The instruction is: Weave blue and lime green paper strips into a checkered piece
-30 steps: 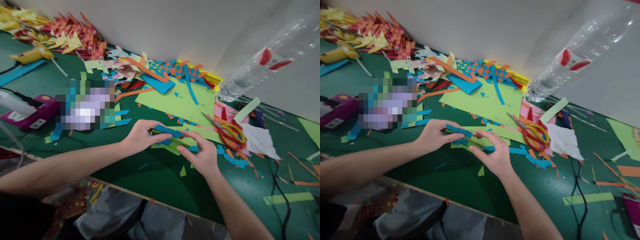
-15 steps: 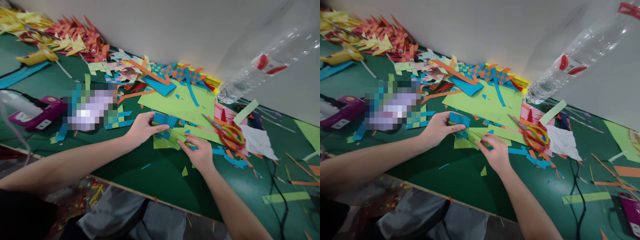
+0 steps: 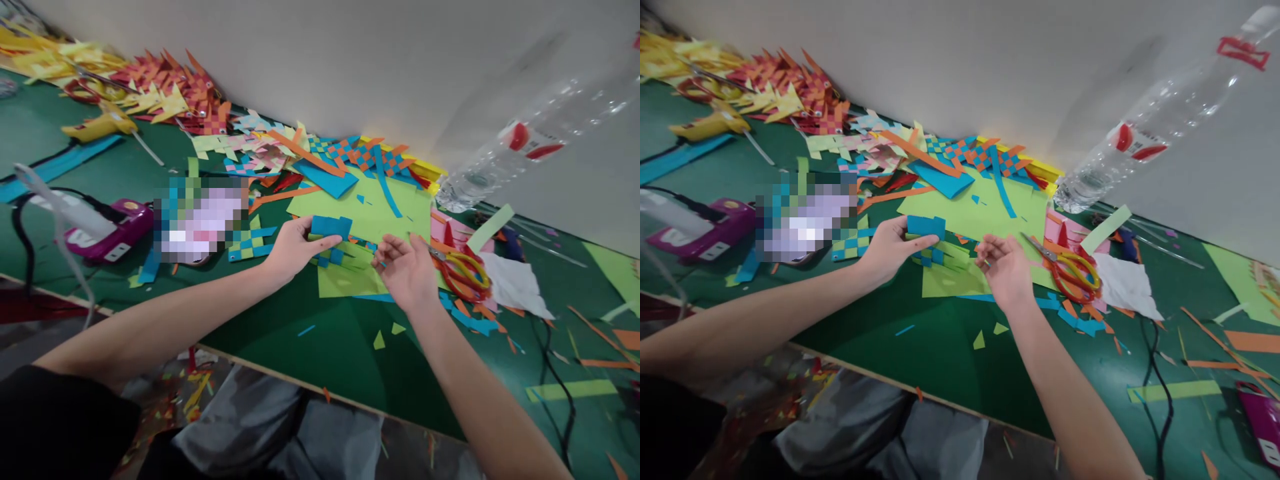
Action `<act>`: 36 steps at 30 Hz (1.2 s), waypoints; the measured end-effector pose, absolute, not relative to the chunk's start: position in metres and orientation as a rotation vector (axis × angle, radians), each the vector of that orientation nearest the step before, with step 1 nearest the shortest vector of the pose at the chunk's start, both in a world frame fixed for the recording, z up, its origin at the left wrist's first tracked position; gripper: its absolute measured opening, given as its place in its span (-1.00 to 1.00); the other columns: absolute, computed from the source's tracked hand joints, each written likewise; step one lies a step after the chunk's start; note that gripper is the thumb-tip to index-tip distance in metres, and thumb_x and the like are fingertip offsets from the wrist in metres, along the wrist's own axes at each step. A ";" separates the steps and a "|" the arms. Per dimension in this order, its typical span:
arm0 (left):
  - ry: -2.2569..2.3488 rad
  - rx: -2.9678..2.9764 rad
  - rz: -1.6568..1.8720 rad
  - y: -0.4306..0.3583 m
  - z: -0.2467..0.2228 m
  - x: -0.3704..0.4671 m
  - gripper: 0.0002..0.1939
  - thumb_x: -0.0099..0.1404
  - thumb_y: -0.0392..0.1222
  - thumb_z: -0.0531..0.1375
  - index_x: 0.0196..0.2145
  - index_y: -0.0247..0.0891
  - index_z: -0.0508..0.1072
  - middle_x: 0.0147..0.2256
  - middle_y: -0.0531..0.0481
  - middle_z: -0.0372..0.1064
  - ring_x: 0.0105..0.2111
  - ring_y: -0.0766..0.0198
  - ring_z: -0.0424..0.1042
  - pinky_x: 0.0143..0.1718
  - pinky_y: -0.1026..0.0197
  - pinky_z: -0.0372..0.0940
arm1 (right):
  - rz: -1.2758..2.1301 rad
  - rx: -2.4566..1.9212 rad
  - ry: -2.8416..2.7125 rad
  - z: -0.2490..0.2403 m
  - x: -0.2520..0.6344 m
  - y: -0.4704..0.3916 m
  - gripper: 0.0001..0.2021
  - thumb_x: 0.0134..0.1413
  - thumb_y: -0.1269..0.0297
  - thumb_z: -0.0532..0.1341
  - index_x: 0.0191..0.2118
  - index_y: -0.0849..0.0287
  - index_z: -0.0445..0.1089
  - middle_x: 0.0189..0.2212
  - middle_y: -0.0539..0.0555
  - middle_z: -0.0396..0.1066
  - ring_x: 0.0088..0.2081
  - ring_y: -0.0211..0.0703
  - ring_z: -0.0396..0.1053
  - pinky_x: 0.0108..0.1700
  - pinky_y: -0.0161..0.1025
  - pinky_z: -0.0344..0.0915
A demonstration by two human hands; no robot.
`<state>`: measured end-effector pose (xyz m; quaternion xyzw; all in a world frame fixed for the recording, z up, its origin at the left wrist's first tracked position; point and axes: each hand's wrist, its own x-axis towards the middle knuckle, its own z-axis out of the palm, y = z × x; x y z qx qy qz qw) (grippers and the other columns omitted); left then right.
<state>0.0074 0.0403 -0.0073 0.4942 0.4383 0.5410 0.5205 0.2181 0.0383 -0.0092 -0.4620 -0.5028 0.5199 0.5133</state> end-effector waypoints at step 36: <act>1.033 1.284 1.035 0.027 -0.008 0.013 -0.62 -0.03 -0.05 0.39 -0.25 -0.27 0.53 -0.33 -0.02 0.52 -0.32 0.22 0.49 -0.26 0.23 0.38 | 0.522 -1.146 -1.939 -0.013 0.203 0.003 -0.91 0.11 0.25 0.23 -0.32 0.09 0.48 -0.37 0.00 0.57 -0.36 -0.17 0.52 -0.29 -0.25 0.45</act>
